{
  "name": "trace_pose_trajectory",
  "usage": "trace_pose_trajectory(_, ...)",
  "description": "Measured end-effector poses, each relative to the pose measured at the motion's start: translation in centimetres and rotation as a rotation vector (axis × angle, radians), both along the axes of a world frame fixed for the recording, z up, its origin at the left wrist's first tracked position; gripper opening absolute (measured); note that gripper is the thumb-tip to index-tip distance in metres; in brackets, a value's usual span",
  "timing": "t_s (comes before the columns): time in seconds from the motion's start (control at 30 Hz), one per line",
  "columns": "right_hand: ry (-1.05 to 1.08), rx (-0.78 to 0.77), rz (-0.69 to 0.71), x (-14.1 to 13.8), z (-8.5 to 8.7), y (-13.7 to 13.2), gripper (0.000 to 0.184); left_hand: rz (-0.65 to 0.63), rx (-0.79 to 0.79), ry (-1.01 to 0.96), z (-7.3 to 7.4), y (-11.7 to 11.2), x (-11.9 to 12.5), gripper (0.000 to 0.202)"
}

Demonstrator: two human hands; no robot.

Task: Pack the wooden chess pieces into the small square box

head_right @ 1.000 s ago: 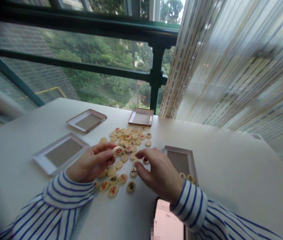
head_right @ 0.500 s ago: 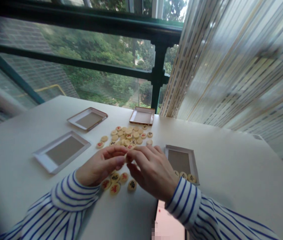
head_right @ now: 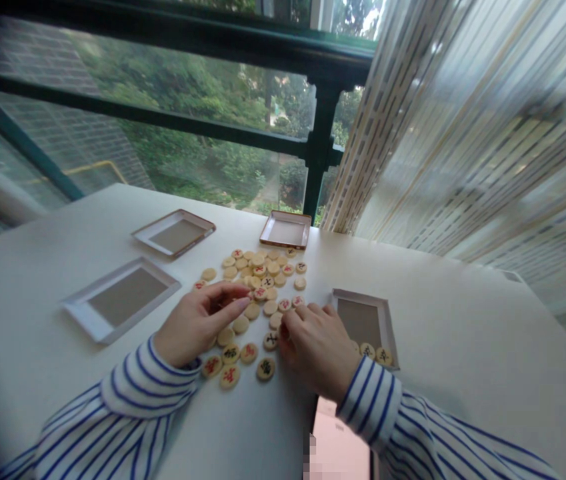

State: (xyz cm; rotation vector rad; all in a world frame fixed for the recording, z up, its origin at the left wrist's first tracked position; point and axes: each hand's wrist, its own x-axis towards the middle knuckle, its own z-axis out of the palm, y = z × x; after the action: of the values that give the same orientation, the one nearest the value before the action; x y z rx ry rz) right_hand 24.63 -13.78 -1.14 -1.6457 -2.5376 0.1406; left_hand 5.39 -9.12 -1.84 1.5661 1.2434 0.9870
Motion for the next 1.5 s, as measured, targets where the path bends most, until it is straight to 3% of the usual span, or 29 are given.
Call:
trace_pose_trajectory(0.47,-0.019,-0.022,0.011,-1.0,-0.2,-0.2,0.014,-0.002,0.032,0.060,0.0,0.0,0.0,0.030)
trace_pose_trajectory(0.63,0.006,-0.005,-0.037,0.5,0.9,-0.1,0.024,0.019,0.102,0.095,-0.3,0.1,-0.1,0.025)
trace_pose_trajectory(0.77,-0.050,-0.003,-0.100,1.7,1.5,0.5,0.020,0.020,0.178,0.117,-0.7,0.1,-0.2,0.021)
trace_pose_trajectory(1.13,-0.144,-0.024,-0.127,0.6,0.5,1.6,0.018,0.002,0.322,0.194,-1.5,-0.1,0.1,0.018)
trace_pose_trajectory(1.3,0.145,-0.073,-0.141,1.3,0.6,1.5,0.019,-0.038,0.403,0.263,-1.2,-0.3,0.2,0.017)
trace_pose_trajectory(1.5,0.735,-0.380,-0.186,1.5,1.6,1.7,0.027,-0.144,0.493,0.262,-0.8,-0.8,0.6,0.022)
